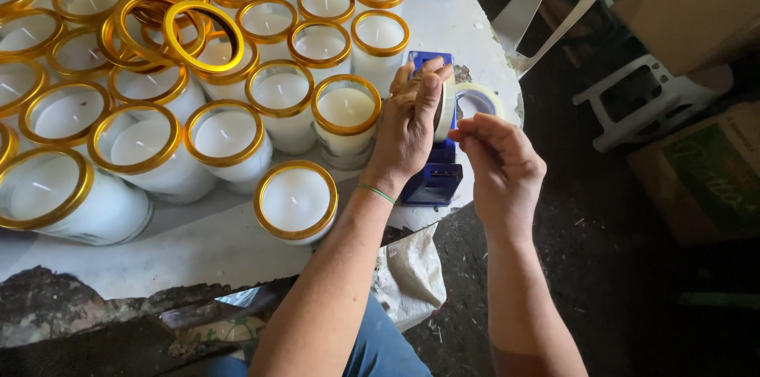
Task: The person places gold rings onto the rims of white candles and secures them with clear tape. They pick up a candle, fit a ring, apply tape from a dispenser, and place the finished item back on the table.
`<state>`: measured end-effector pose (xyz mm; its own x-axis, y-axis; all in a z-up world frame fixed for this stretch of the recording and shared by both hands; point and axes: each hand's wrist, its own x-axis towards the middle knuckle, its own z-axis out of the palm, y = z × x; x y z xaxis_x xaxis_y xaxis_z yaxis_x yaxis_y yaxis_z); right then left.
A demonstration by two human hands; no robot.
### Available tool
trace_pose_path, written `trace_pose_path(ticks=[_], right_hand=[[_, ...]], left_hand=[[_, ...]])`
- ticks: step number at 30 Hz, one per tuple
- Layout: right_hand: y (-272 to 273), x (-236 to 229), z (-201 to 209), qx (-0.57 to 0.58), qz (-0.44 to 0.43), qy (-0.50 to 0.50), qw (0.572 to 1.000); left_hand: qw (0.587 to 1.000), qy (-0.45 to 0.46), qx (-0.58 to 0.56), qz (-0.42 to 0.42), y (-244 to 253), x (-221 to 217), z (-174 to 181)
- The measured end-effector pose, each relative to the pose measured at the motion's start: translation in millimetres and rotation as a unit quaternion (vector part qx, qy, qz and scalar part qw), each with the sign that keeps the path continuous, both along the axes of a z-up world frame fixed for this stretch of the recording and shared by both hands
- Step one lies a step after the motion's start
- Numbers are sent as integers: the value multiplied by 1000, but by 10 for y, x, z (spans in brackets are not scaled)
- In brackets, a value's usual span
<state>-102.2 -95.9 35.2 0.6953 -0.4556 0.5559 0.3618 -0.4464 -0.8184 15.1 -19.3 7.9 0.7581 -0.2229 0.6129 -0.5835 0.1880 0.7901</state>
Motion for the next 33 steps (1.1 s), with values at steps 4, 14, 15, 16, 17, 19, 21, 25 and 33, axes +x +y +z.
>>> trace_pose_path(ticks=[4, 14, 15, 16, 17, 19, 21, 25, 33], right_hand=[[-28, 45, -55, 38, 11, -2, 999], [-14, 145, -61, 67, -45, 15, 997], [-9, 161, -65, 67, -56, 14, 996], [-30, 182, -106, 66, -55, 14, 996], [-52, 204, -145, 71, -58, 15, 996], [-53, 227, -168, 75, -60, 16, 995], [-15, 229, -134, 105, -63, 23, 992], [-39, 216, -140, 110, -51, 28, 992], [-127, 85, 0, -8, -17, 14, 1000]], left_hand=[[1000, 2, -3, -2, -20, -13, -36], [1000, -12, 16, 2, 17, -33, -67], [1000, -18, 21, 4, 26, -38, -71], [1000, -18, 20, 4, 26, -44, -67], [1000, -16, 14, 6, 24, -51, -61], [1000, -15, 7, 9, 31, -67, -57], [1000, -13, 11, 5, 42, -84, -57], [1000, -10, 0, 2, 46, -86, -65], [1000, 3, 24, 13, 27, -59, 6]])
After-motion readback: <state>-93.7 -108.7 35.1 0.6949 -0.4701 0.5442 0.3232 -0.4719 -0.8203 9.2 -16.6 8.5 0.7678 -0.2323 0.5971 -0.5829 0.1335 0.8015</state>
